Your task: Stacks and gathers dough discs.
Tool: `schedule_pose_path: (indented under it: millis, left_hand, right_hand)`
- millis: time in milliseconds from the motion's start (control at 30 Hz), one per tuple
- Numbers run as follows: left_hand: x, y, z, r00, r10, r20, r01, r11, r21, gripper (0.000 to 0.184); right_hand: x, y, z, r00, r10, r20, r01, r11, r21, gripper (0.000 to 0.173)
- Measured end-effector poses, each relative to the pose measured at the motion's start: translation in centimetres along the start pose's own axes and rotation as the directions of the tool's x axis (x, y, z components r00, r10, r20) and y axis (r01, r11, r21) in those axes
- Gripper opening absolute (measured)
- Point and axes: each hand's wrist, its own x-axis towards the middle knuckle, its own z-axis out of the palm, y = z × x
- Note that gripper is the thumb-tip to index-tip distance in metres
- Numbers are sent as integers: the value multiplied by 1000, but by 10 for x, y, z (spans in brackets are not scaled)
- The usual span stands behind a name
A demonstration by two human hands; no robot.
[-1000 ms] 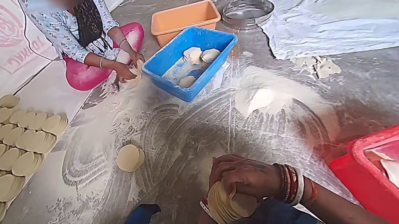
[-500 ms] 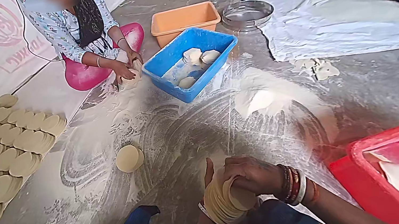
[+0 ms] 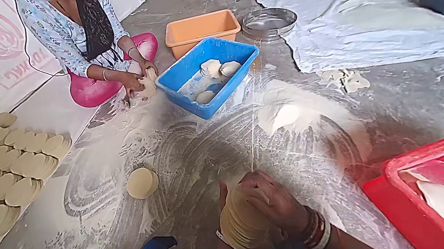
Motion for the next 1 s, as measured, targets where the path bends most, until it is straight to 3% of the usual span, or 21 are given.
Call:
schedule_pose_path:
  millis: [67, 133, 200, 233, 267, 300, 333, 367, 433, 467, 533, 600, 667, 800, 933, 1000]
  left_hand:
    - [8, -3, -20, 992, -17, 124, 33, 992, -123, 76]
    - [23, -8, -47, 974, -62, 218, 100, 981, -166, 86]
    - [30, -6, -39, 993, -93, -77, 87, 993, -79, 91]
    - [34, -5, -24, 952, -68, -299, 79, 996, 27, 85]
    - [41, -5, -8, 857, 12, -515, 94, 979, 178, 75]
    - [48, -9, 2, 758, 133, -639, 149, 917, 369, 64]
    - [52, -14, 2, 709, 245, -661, 227, 808, 543, 55]
    - [55, -17, 0, 710, 324, -625, 314, 649, 693, 49]
    - [57, -18, -4, 771, 343, -536, 432, 337, 837, 44]
    - [57, -17, -8, 793, 312, -523, 455, 266, 850, 44]
    - [57, -16, -15, 804, 273, -528, 472, 246, 847, 43]
    - [56, -15, -16, 796, 249, -552, 487, 278, 828, 42]
    - [56, -15, -14, 780, 236, -580, 502, 316, 805, 41]
    - [57, -18, -9, 737, 225, -638, 525, 404, 749, 38]
    - [59, -18, -8, 737, 167, -655, 556, 402, 728, 39]
    - [54, -17, -14, 749, 201, -631, 496, 462, 735, 46]
  right_hand:
    - [-17, -3, 13, 998, 54, -37, -53, 998, 35, 46]
    - [-34, -6, 25, 986, 149, 75, -149, 989, 6, 83]
    - [-50, 3, 43, 978, 182, 103, -183, 983, -4, 105]
    - [-63, 20, 59, 988, 154, 4, -154, 981, 117, 101]
    - [-71, 40, 81, 972, 142, -187, -79, 947, 310, 87]
    - [-61, 17, 57, 906, 418, 62, -400, 798, 450, 75]
    - [-44, 0, 40, 752, 620, 222, -632, 585, 508, 69]
    - [-32, -4, 35, 598, 743, 301, -745, 376, 551, 65]
    - [-27, 5, 39, 420, 825, 378, -758, 90, 646, 57]
    - [-28, 8, 41, 381, 830, 406, -722, -7, 691, 48]
    - [-31, 13, 39, 370, 794, 483, -690, -113, 714, 31]
    - [-32, 21, 37, 351, 764, 542, -735, -133, 664, 25]
    - [-35, 35, 38, 331, 740, 586, -777, -139, 614, 37]
    - [-36, 54, 37, 298, 740, 604, -837, -102, 538, 43]
    - [-41, 81, 41, 334, 748, 573, -937, 198, 288, 51]
    - [-29, 75, 21, 380, 685, 621, -923, 318, 215, 57]
